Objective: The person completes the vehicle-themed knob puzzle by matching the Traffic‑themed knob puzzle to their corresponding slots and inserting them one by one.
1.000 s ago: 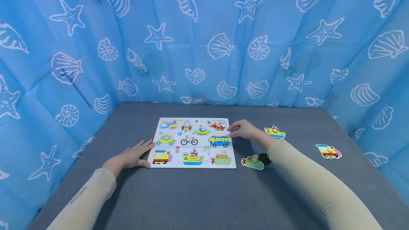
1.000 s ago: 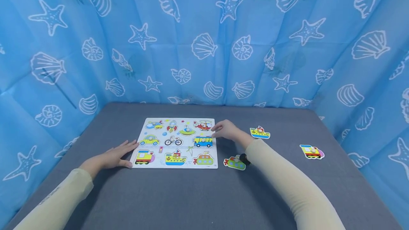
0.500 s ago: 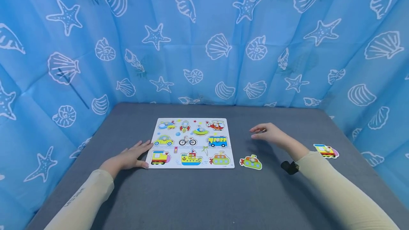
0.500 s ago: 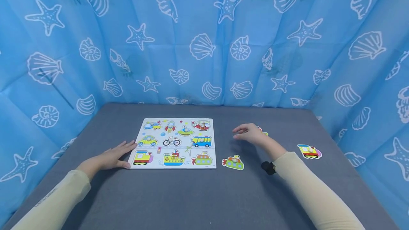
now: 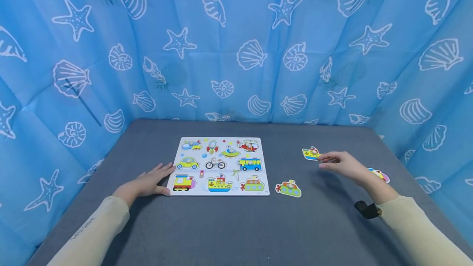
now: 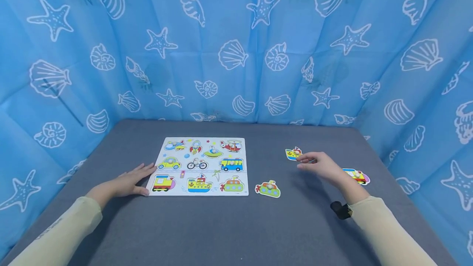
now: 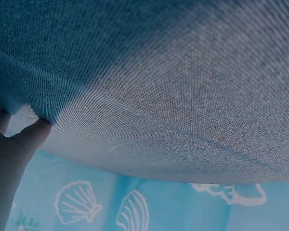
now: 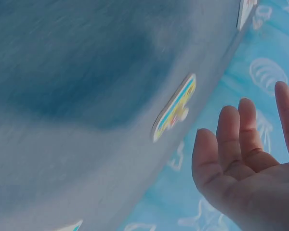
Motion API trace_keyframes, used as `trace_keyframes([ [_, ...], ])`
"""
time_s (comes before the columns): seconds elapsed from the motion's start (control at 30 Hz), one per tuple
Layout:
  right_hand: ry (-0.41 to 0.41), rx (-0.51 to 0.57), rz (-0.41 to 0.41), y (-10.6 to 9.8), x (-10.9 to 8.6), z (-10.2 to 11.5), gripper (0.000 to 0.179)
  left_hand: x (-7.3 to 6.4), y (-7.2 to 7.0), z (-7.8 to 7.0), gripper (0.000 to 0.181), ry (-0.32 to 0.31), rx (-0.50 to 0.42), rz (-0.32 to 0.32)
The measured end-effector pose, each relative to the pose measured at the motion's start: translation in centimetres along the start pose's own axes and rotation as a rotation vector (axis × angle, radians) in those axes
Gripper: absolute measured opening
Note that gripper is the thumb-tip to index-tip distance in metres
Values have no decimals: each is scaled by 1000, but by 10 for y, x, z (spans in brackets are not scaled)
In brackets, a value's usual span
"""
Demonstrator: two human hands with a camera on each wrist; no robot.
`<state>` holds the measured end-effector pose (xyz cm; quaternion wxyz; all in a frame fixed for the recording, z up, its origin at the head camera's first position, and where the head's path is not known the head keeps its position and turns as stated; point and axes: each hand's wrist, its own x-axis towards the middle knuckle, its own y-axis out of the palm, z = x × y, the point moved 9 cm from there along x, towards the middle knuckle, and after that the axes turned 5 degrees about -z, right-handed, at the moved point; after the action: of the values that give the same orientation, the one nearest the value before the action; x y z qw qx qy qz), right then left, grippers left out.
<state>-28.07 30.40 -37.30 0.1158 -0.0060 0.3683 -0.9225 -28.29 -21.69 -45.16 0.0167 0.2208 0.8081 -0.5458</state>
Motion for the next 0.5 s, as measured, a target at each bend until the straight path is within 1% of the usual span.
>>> trace_keyframes([
  [0.17, 35, -43, -43, -16, -13, -15, 44, -1, -1, 0, 101, -3, 9, 2],
  [0.33, 22, -62, -47, -27, -22, -23, 45, -2, -1, 1, 101, -6, 6, -3],
  [0.43, 16, -80, -62, -37, -28, -28, 45, -2, -1, 0, 101, -4, -3, 0],
  [0.5, 26, -85, -79, -44, -33, -32, 45, -3, -2, -1, 101, -2, -7, 1],
])
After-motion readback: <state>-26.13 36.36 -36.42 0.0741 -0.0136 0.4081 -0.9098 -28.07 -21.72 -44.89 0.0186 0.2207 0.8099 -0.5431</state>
